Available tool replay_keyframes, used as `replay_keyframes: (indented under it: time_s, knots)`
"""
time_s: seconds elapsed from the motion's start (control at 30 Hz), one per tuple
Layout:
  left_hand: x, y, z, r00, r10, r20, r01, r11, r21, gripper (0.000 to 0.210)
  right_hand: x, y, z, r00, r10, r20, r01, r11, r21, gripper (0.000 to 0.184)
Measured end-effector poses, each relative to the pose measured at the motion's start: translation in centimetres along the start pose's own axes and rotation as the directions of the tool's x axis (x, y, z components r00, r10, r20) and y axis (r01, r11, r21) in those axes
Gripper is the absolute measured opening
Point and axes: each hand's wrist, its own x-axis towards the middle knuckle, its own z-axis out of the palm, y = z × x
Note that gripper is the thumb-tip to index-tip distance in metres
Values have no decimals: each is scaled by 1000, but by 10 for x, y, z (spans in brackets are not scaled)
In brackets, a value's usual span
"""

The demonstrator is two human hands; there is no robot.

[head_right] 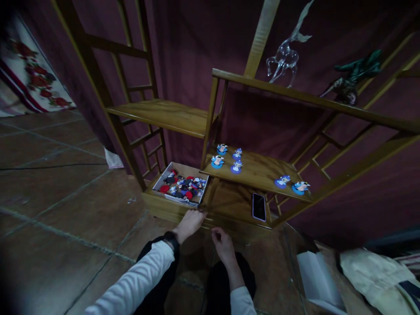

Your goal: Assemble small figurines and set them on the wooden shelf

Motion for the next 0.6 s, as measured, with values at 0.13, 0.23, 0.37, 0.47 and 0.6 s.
replay_keyframes:
  time_s: [0.13,0.23,0.37,0.47,0.6]
  knots:
    - [12,-12,-9,997,58,-46,-55,997,60,22,3,-7,8,1000,-5,23,5,1000,-7,27]
    - [21,-24,-18,997,9,-76,-3,997,80,22,9,-10,16,999,3,54,-2,1000,-8,28]
    - [29,-36,-19,993,46,-112,-32,991,127,22,23,-8,26,999,-9,53,10,1000,-15,28]
    - [29,-41,-13,990,85,-113,-61,979,196,21,35,-6,33,999,-30,32,30,999,-17,27]
    - [27,-48,-8,987,120,-109,-88,961,264,20,50,-9,40,999,-32,25,33,999,-27,25]
